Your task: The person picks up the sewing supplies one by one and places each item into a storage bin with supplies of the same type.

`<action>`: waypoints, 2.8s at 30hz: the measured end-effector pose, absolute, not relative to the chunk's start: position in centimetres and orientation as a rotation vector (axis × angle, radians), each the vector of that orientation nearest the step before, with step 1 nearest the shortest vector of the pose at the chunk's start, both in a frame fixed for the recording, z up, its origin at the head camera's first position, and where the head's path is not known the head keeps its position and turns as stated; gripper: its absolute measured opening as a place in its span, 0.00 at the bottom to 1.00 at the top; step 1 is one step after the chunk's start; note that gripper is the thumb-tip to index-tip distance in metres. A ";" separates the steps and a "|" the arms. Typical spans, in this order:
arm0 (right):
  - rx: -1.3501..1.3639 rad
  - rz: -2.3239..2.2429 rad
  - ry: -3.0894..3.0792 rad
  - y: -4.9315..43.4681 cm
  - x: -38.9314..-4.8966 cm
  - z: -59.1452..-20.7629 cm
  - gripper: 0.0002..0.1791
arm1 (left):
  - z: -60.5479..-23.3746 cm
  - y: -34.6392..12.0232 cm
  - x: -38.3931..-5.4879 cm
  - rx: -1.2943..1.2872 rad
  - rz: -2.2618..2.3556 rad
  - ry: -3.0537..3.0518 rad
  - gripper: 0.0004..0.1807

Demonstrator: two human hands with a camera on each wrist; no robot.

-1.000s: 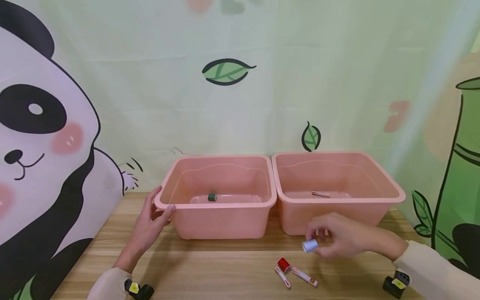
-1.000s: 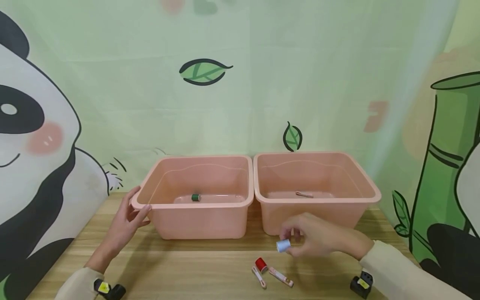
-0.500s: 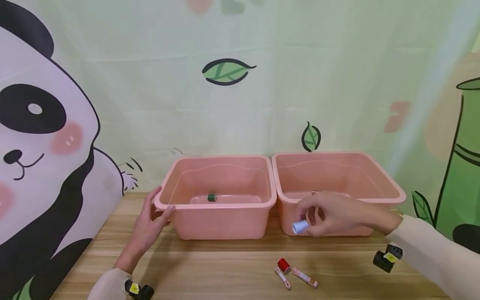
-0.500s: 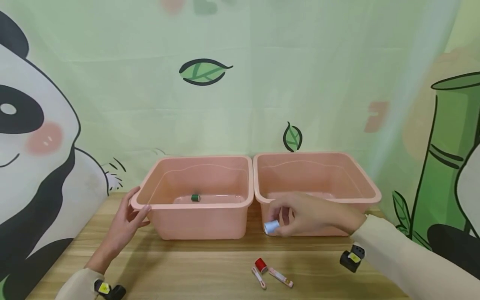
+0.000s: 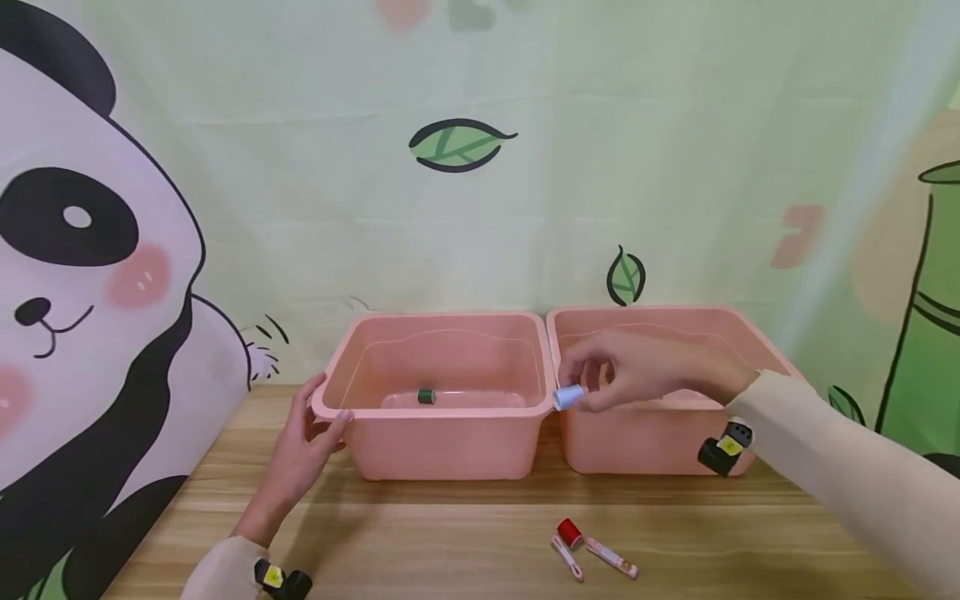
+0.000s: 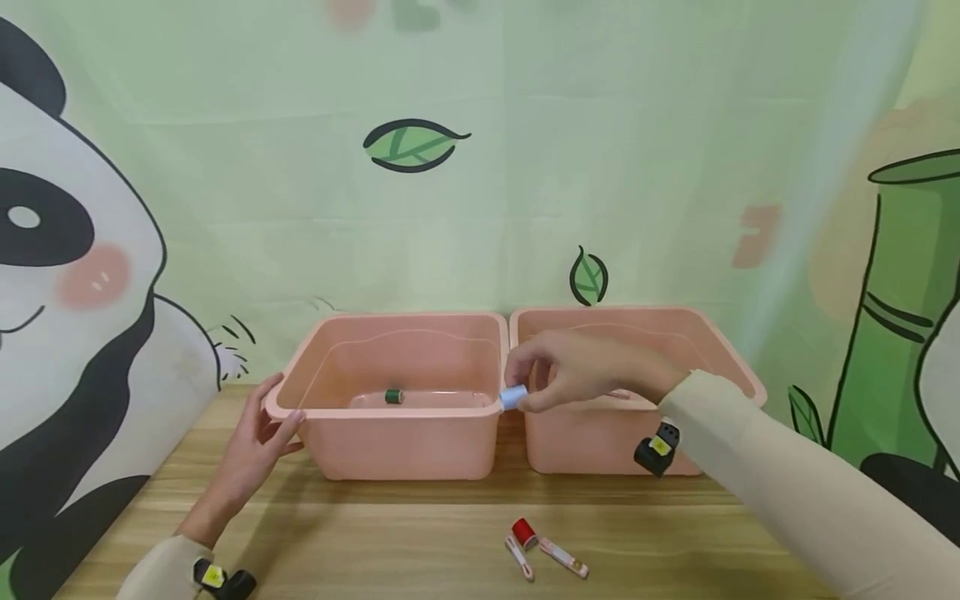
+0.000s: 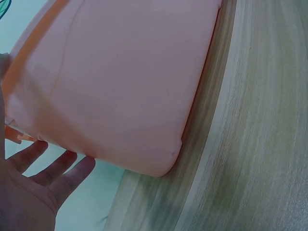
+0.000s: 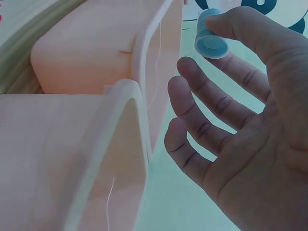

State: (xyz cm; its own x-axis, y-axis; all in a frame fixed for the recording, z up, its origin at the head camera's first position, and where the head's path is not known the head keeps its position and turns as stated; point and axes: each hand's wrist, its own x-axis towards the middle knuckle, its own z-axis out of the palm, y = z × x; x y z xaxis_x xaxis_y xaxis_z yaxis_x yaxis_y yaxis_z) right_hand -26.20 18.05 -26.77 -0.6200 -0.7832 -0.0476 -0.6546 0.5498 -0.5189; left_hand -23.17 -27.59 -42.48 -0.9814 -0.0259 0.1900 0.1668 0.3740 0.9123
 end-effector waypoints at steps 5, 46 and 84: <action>-1.135 -0.691 2.512 16.4 -27.6 -26.4 0.05 | -42.6 -27.6 -23.1 -0.125 -1.664 -2.453 0.45; -0.963 -0.773 2.707 6.4 -38.6 -26.2 0.07 | -43.1 -27.8 -23.7 -0.142 -1.688 -2.394 0.43; -0.815 -0.717 2.769 4.8 -41.0 -28.0 0.14 | -42.9 -27.7 -23.4 -0.139 -1.690 -2.372 0.42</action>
